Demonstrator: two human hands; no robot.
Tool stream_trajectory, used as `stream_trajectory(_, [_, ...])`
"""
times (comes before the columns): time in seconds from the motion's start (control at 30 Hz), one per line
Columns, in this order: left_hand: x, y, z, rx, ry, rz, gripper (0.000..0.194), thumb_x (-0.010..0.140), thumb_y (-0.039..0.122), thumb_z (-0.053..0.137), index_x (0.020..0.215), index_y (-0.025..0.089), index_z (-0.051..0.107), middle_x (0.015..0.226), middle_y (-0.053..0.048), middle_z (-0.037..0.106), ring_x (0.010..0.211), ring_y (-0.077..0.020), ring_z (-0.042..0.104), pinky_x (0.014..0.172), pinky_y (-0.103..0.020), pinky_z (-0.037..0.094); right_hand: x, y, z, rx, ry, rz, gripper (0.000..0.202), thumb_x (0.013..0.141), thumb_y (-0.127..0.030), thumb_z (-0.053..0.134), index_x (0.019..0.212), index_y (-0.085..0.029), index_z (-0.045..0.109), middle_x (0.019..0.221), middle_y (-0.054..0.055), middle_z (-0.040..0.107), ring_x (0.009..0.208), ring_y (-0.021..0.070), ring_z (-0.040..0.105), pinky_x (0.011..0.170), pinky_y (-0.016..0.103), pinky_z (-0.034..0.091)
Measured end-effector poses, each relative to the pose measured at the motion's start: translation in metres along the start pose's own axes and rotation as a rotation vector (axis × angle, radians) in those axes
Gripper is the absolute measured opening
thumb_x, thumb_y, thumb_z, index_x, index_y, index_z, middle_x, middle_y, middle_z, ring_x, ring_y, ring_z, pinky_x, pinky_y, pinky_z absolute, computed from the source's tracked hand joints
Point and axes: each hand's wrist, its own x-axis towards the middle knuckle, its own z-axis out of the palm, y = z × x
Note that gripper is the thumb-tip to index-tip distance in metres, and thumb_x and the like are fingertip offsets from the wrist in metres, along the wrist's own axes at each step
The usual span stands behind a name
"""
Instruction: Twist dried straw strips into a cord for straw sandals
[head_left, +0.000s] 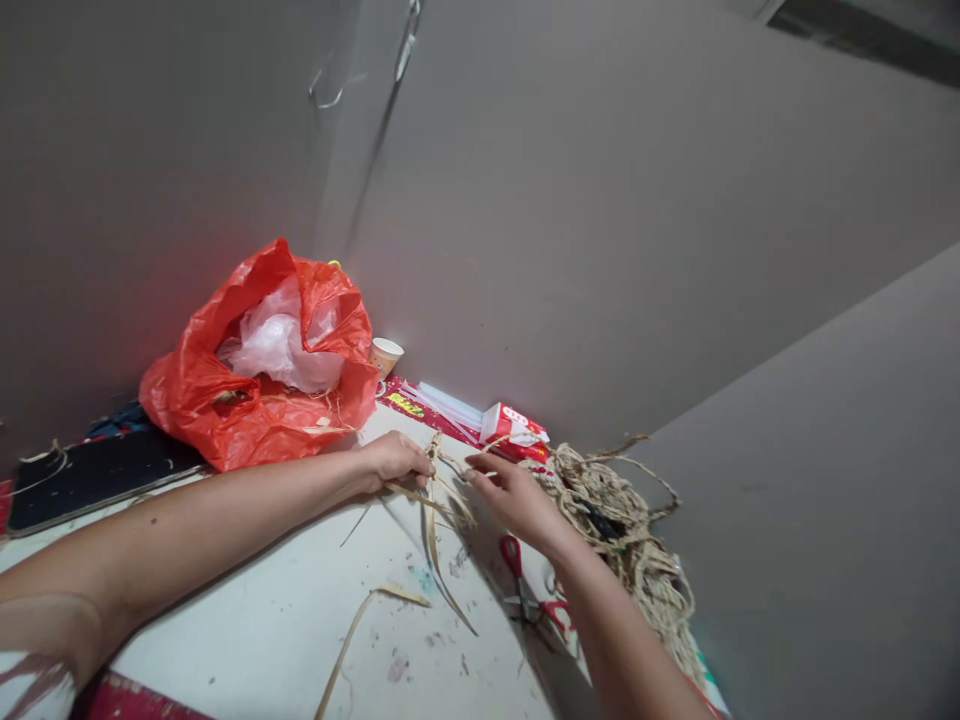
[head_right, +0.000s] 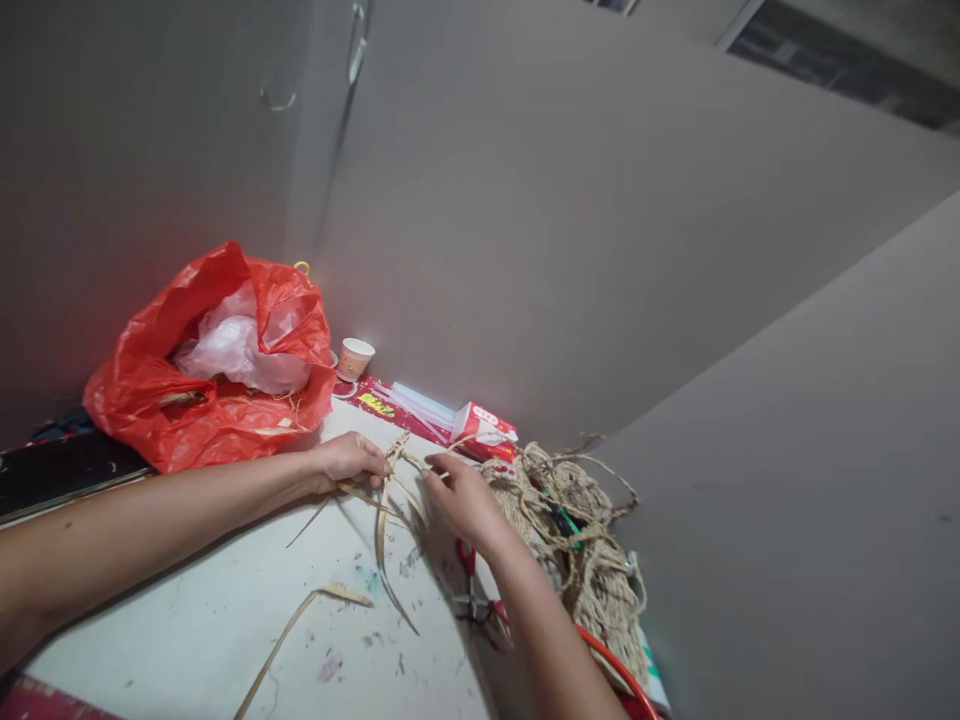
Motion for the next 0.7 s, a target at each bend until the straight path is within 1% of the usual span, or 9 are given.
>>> stream_trajectory(0.07, [0.0, -0.001, 0.0, 0.008, -0.001, 0.006, 0.014, 0.064, 0.019, 0.066, 0.055, 0.011, 0.059, 0.043, 0.002, 0.053, 0.034, -0.0032, 0.029, 0.038, -0.021, 0.016, -0.021, -0.013, -0.004, -0.058, 0.109, -0.033, 0.025, 0.073, -0.034, 0.059, 0.091, -0.018, 0.065, 0.095, 0.01, 0.063, 0.08, 0.0225, 0.054, 0.069, 0.032, 0.041])
stream_trajectory(0.1, [0.001, -0.001, -0.001, 0.013, -0.002, 0.007, 0.015, 0.064, 0.019, 0.067, 0.054, 0.011, 0.059, 0.043, 0.002, 0.052, 0.034, -0.0032, 0.029, 0.037, -0.021, 0.016, -0.037, -0.02, -0.002, -0.074, 0.129, -0.048, 0.023, 0.075, -0.034, 0.058, 0.091, -0.02, 0.065, 0.093, 0.01, 0.064, 0.08, 0.0229, 0.055, 0.069, 0.032, 0.042])
stream_trajectory(0.13, [0.001, -0.001, -0.001, 0.019, -0.004, 0.007, 0.016, 0.063, 0.02, 0.067, 0.053, 0.011, 0.059, 0.042, 0.003, 0.052, 0.034, -0.0033, 0.03, 0.037, -0.02, 0.017, -0.054, -0.027, 0.005, -0.06, 0.079, -0.066, 0.022, 0.079, -0.036, 0.054, 0.088, -0.02, 0.066, 0.082, 0.008, 0.064, 0.071, 0.0216, 0.056, 0.064, 0.032, 0.043])
stream_trajectory(0.2, [0.001, -0.002, -0.001, 0.035, -0.008, 0.007, 0.017, 0.064, 0.021, 0.068, 0.054, 0.011, 0.059, 0.041, 0.004, 0.05, 0.033, -0.0035, 0.03, 0.036, -0.02, 0.017, -0.092, -0.039, 0.028, 0.021, -0.181, -0.033, 0.025, 0.084, -0.037, 0.047, 0.091, -0.022, 0.066, 0.067, 0.005, 0.063, 0.059, 0.0197, 0.055, 0.056, 0.03, 0.043])
stream_trajectory(0.3, [0.002, -0.004, -0.003, 0.066, -0.019, 0.013, 0.017, 0.066, 0.022, 0.069, 0.057, 0.011, 0.059, 0.04, 0.005, 0.047, 0.033, -0.0029, 0.029, 0.036, -0.02, 0.017, -0.133, -0.051, 0.073, -0.109, -0.301, -0.13, 0.031, 0.086, -0.031, 0.049, 0.116, -0.029, 0.059, 0.1, 0.006, 0.068, 0.088, 0.0222, 0.061, 0.075, 0.03, 0.043])
stream_trajectory(0.37, [0.003, -0.006, -0.005, 0.094, -0.036, 0.011, 0.019, 0.07, 0.022, 0.068, 0.06, 0.01, 0.058, 0.043, 0.006, 0.047, 0.034, -0.0023, 0.029, 0.036, -0.019, 0.019, -0.144, -0.056, 0.1, -0.28, -0.318, -0.175, 0.027, 0.087, -0.032, 0.048, 0.111, -0.027, 0.059, 0.096, 0.006, 0.067, 0.084, 0.0217, 0.061, 0.072, 0.029, 0.042])
stream_trajectory(0.47, [0.003, -0.009, -0.006, 0.146, -0.061, -0.012, 0.018, 0.082, 0.027, 0.06, 0.075, 0.01, 0.059, 0.059, 0.004, 0.053, 0.044, -0.0039, 0.042, 0.042, -0.017, 0.034, -0.142, -0.056, 0.124, -0.521, -0.215, -0.178, 0.017, 0.087, -0.033, 0.047, 0.088, -0.021, 0.06, 0.083, 0.007, 0.064, 0.072, 0.021, 0.059, 0.062, 0.028, 0.04])
stream_trajectory(0.57, [0.003, -0.009, -0.008, 0.182, -0.072, -0.026, 0.022, 0.087, 0.032, 0.053, 0.096, 0.012, 0.058, 0.087, -0.003, 0.06, 0.069, -0.0103, 0.057, 0.06, -0.026, 0.05, -0.14, -0.048, 0.126, -0.544, -0.141, -0.185, 0.014, 0.087, -0.023, 0.044, 0.079, -0.019, 0.055, 0.081, 0.008, 0.062, 0.071, 0.0198, 0.058, 0.063, 0.027, 0.039])
stream_trajectory(0.7, [0.001, -0.007, -0.009, 0.203, -0.086, -0.026, 0.029, 0.087, 0.032, 0.053, 0.109, 0.013, 0.056, 0.105, -0.007, 0.059, 0.087, -0.0162, 0.059, 0.074, -0.034, 0.052, -0.151, -0.033, 0.101, -0.417, -0.15, -0.09, 0.012, 0.081, -0.012, 0.044, 0.08, -0.021, 0.052, 0.076, 0.004, 0.062, 0.069, 0.017, 0.057, 0.063, 0.024, 0.039])
